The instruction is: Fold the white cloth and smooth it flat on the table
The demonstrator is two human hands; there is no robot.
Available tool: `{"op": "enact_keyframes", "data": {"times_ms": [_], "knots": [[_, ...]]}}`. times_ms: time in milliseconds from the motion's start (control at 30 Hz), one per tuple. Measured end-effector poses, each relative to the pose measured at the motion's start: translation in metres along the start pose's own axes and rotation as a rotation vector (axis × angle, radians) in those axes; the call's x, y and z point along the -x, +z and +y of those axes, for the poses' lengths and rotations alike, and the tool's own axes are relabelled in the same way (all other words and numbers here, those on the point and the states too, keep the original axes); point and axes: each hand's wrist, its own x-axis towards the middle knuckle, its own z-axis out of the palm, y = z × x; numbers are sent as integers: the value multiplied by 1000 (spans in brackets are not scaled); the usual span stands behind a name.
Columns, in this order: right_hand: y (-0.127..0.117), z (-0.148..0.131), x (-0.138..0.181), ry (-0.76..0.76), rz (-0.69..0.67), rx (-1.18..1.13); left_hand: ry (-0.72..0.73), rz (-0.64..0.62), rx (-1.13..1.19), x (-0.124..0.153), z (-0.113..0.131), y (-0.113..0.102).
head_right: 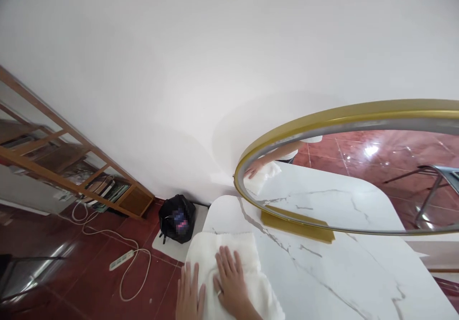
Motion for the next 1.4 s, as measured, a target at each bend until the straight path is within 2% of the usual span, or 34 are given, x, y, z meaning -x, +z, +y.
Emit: {"op": "enact_keyframes", "data": {"times_ms": [100, 200, 333, 433, 533, 600, 700, 767, 867, 1000, 1133, 1233, 1333, 1400], "knots": [[-8, 2, 15, -9, 0, -10, -5, 50, -22, 11, 12, -3], [-9, 20, 24, 58, 24, -12, 33, 34, -15, -1, 39, 3], [-13, 70, 55, 274, 79, 57, 160, -17, 55, -23, 105, 27], [-25, 117, 102, 452, 121, 144, 289, -78, 152, -25, 171, 49], [-40, 153, 158, 616, 150, 247, 430, -191, 282, -16, 230, 60], [-47, 165, 188, 694, 174, 311, 502, -262, 370, -9, 256, 62], [-47, 168, 208, 789, 212, 370, 549, -346, 457, -4, 269, 60], [-42, 162, 200, 850, 235, 388, 556, -385, 482, -7, 265, 58], [-27, 144, 167, 880, 265, 385, 499, -392, 464, -16, 244, 59], [1, 110, 105, 826, 254, 318, 349, -300, 366, -35, 192, 62], [28, 67, 45, 645, 225, 220, 220, -177, 178, -50, 116, 59], [46, 35, 10, 490, 274, 180, 169, -71, 37, -54, 63, 54], [62, 19, -7, 384, 355, 187, 144, 57, -34, -53, 29, 56], [69, 20, -9, 304, 403, 219, 136, 155, -55, -53, 19, 61]]}}
